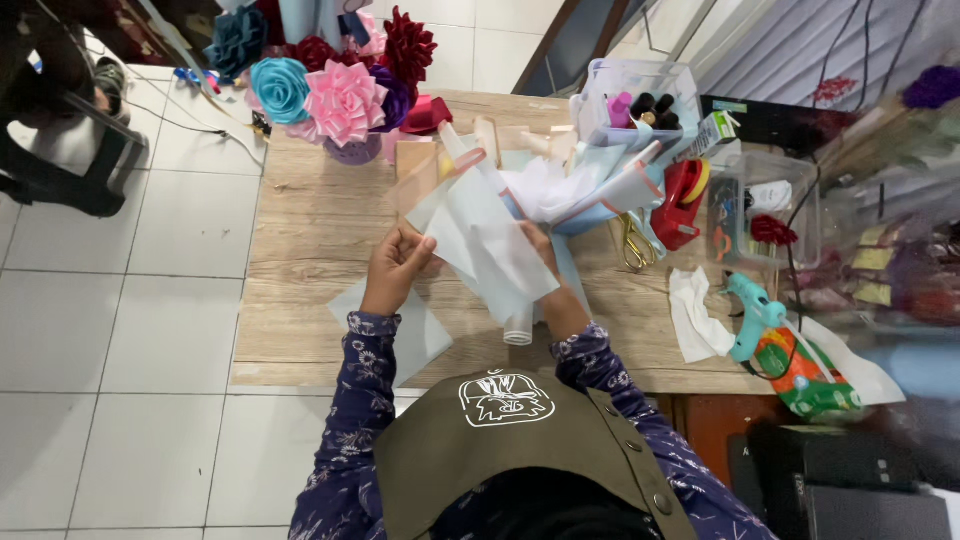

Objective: The person wraps a bouquet with light blue and white paper, folding and securing the layers with tape. They repeatedly adjust the paper and tape to create a neat presentation.

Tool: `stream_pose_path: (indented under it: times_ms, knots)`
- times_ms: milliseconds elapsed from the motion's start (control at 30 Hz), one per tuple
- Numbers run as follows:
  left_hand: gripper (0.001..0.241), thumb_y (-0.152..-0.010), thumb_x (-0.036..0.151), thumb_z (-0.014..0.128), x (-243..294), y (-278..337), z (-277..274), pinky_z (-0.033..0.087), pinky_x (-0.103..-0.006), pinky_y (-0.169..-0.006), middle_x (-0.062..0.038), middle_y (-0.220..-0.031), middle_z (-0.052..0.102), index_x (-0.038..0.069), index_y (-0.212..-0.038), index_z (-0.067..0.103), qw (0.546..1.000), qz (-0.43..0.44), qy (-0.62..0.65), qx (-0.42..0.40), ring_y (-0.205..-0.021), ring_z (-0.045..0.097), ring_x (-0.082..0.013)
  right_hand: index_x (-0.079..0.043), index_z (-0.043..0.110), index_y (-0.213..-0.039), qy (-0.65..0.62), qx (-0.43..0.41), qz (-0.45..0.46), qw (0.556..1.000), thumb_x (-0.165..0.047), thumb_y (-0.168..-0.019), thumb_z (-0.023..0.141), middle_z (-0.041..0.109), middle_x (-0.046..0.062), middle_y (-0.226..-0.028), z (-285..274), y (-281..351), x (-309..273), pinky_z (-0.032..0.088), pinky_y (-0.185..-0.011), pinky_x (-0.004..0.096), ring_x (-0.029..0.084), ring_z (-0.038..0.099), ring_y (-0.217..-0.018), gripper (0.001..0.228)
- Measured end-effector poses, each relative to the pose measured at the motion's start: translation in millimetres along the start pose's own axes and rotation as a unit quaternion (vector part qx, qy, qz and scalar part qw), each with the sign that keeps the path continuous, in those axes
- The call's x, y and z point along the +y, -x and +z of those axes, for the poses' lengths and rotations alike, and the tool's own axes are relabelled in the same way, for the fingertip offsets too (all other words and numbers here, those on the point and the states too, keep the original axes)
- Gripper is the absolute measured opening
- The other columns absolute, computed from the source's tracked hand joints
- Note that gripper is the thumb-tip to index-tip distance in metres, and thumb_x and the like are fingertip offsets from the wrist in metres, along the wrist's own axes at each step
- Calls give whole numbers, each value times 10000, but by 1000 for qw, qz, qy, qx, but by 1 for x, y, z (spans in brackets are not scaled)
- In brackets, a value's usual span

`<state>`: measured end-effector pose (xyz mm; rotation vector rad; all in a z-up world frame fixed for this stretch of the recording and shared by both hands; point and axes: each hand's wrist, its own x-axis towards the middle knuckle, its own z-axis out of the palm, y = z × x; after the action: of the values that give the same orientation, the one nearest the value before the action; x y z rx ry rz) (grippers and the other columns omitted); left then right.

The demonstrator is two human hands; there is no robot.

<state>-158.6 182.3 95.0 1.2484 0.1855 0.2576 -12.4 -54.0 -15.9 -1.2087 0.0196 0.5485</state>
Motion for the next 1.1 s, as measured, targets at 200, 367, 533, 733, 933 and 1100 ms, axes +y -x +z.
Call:
stream_pose_path:
  times_ms: [200, 367, 533, 733, 933, 1100]
  knots:
    - [239, -859, 115, 778, 40, -15, 15, 625, -281, -533, -130, -725, 686, -35, -899, 597, 998, -38, -46, -17, -640, 720, -200, -9, 688, -994, 57, -69, 29, 996, -60, -855, 717, 703, 61, -752, 72, 97, -133, 549, -537, 229, 94, 660, -603, 151]
    - [286, -837, 117, 809, 25, -36, 17, 624, -296, -502, -161, -716, 670, -55, -861, 582, 998, -49, -36, -6, -633, 722, -231, -73, 721, -928, 169, -86, -2, 982, -221, -881, 692, 580, -38, -598, 58, 101, -139, 427, -468, 145, 16, 538, -528, 159]
    - [294, -821, 149, 835, 38, -38, 29, 609, -261, -486, -146, -697, 670, -24, -819, 596, 997, -47, -56, 11, -585, 711, -208, -55, 699, -924, 136, -61, -75, 986, -136, -798, 814, 705, 20, -736, 77, 108, -142, 533, -594, 198, 57, 654, -666, 188]
    - [274, -941, 277, 721, 22, -10, 71, 466, -262, -540, -53, -833, 516, 61, -962, 554, 897, 207, -346, 182, -717, 562, -182, -38, 688, -846, 123, 42, -139, 982, -178, -830, 817, 681, 43, -677, 58, 94, -124, 558, -565, 217, 58, 651, -634, 191]
    - [662, -982, 280, 625, 37, 9, 109, 428, -587, -1015, -315, -1441, 356, -33, -1466, 299, 977, 100, -181, -45, -1303, 401, -520, -20, 673, -899, 73, -40, -133, 988, -110, -856, 759, 692, 66, -736, 63, 107, -137, 576, -611, 247, 101, 686, -683, 132]
    - [616, -961, 162, 640, 27, 3, 111, 432, -417, -1037, -139, -1364, 509, 32, -1478, 331, 990, 60, -30, -120, -1270, 498, -241, 15, 673, -981, 62, -65, -162, 983, -63, -870, 737, 702, 78, -826, 61, 112, -132, 580, -705, 289, 108, 668, -793, 150]
